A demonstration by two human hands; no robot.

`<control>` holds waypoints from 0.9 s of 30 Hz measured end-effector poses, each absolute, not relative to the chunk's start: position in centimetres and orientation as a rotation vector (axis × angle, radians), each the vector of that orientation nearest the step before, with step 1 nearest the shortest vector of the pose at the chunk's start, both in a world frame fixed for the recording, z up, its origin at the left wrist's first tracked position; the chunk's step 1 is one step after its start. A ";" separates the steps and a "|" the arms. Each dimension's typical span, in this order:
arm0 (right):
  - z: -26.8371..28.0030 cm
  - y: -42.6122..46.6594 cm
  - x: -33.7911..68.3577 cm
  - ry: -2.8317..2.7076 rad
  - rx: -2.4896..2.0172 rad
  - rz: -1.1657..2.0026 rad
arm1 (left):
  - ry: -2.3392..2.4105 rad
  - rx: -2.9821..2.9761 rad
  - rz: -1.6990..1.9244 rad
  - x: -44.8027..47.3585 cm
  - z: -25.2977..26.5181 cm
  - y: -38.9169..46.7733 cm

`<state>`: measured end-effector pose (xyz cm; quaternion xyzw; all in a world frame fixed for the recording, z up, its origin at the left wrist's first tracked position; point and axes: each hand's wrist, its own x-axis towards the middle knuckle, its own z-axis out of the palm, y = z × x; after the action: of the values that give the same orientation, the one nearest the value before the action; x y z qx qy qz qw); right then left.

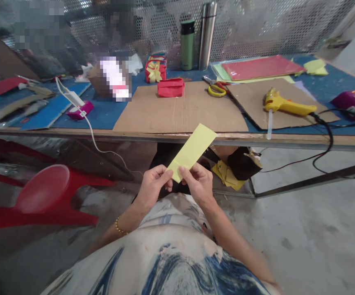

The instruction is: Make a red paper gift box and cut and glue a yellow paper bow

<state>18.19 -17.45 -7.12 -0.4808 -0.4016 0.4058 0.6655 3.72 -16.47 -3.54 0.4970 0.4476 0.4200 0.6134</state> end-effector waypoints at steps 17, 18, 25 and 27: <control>-7.3 -17.4 17.6 -0.804 -1.031 1.012 | 1.003 1.111 0.995 4.0 -3.7 -16.3; -7.3 -17.4 17.6 -0.811 -1.037 1.012 | 1.016 1.108 1.012 4.2 -3.7 -16.3; -8.1 -17.2 17.8 -0.896 -1.050 1.087 | 1.063 1.110 1.041 4.0 -3.6 -16.1; -8.2 -17.1 17.8 -0.923 -1.029 1.113 | 1.069 1.106 1.043 3.7 -3.5 -15.9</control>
<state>17.83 -17.05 -8.20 -0.4497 -0.4033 0.4862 0.6314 3.74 -15.85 -3.53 0.4769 0.4608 0.4498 0.5983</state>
